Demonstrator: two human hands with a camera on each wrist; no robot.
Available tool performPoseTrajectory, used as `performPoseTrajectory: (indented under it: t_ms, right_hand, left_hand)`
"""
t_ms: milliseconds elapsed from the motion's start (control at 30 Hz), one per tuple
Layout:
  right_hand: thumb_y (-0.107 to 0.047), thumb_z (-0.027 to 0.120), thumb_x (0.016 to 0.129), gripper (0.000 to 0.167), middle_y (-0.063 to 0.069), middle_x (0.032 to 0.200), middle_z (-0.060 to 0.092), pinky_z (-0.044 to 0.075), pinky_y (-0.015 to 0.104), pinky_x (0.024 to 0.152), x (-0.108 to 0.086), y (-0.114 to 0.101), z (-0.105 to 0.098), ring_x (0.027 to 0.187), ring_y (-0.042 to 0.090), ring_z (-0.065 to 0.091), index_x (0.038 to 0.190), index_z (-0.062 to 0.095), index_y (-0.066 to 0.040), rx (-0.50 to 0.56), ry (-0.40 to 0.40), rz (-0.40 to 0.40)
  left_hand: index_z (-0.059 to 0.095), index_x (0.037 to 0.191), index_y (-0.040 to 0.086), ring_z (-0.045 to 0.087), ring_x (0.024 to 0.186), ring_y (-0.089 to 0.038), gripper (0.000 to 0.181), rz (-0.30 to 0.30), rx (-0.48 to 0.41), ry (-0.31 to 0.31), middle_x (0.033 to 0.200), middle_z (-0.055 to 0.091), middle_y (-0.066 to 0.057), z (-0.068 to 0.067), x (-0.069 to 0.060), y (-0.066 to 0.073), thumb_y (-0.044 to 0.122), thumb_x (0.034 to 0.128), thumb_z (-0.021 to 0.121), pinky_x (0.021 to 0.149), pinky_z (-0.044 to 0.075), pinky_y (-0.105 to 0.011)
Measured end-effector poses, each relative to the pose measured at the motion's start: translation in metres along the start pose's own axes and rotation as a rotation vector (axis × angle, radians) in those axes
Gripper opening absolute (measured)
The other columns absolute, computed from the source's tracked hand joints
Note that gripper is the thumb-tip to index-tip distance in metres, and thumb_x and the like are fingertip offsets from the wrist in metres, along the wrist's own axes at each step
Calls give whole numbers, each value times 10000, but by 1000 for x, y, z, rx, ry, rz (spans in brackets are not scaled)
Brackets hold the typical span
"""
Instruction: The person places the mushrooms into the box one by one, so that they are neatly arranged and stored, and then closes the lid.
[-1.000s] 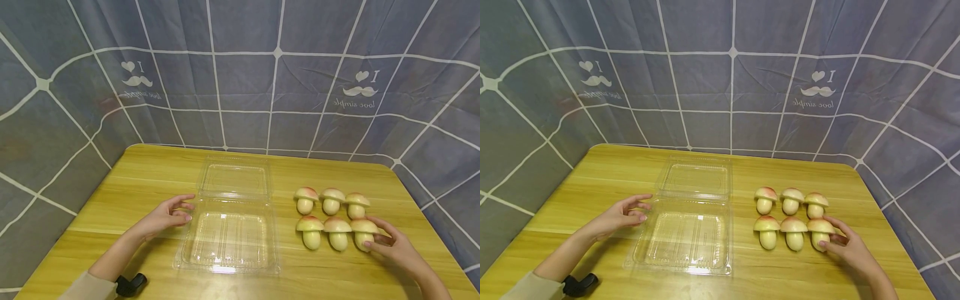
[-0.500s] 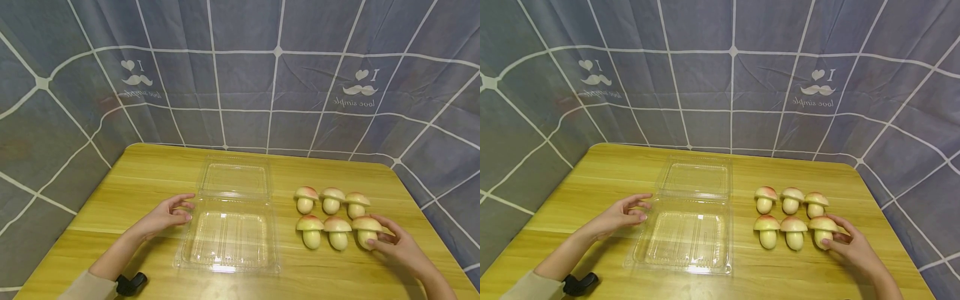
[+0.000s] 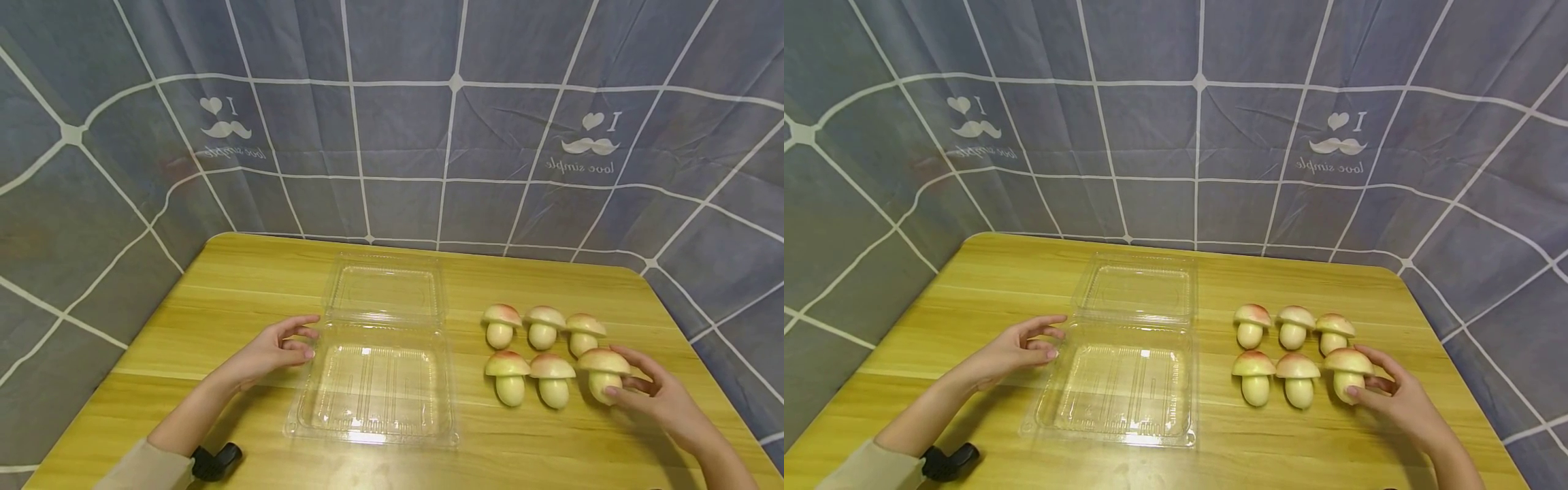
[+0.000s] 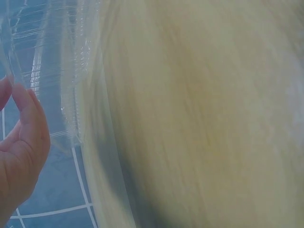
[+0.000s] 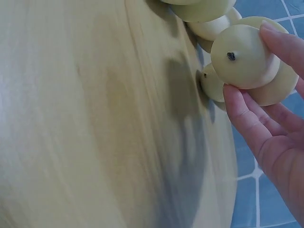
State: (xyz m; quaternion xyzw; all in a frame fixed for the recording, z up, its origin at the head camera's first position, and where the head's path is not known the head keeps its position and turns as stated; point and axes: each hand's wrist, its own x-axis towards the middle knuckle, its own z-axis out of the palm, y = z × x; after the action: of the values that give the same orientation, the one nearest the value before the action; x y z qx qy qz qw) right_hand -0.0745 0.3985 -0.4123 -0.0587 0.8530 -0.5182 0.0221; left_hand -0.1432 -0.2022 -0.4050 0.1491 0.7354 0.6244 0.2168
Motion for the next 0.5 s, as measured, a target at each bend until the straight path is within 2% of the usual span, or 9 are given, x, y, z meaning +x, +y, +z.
performPoseTrajectory:
  t_ms: [267,500]
  right_hand:
    - [49,588,874,667,-264,1247,378,517,221,661,4,-11,-5,940,-52,554,1452,323,-151,-66,-8,-18]
    - [59,586,872,676,-250,1265,378,516,218,677,10,-25,-3,961,-48,552,1458,308,-131,-61,-39,-44]
  left_hand:
    - [242,1420,-84,547,980,-217,716,-2,3,4,1250,370,-321,0,0,2,81,863,660,806,509,-256]
    - [243,1420,-82,552,967,-211,721,-3,2,7,1234,369,-319,0,0,1,84,860,665,799,512,-259]
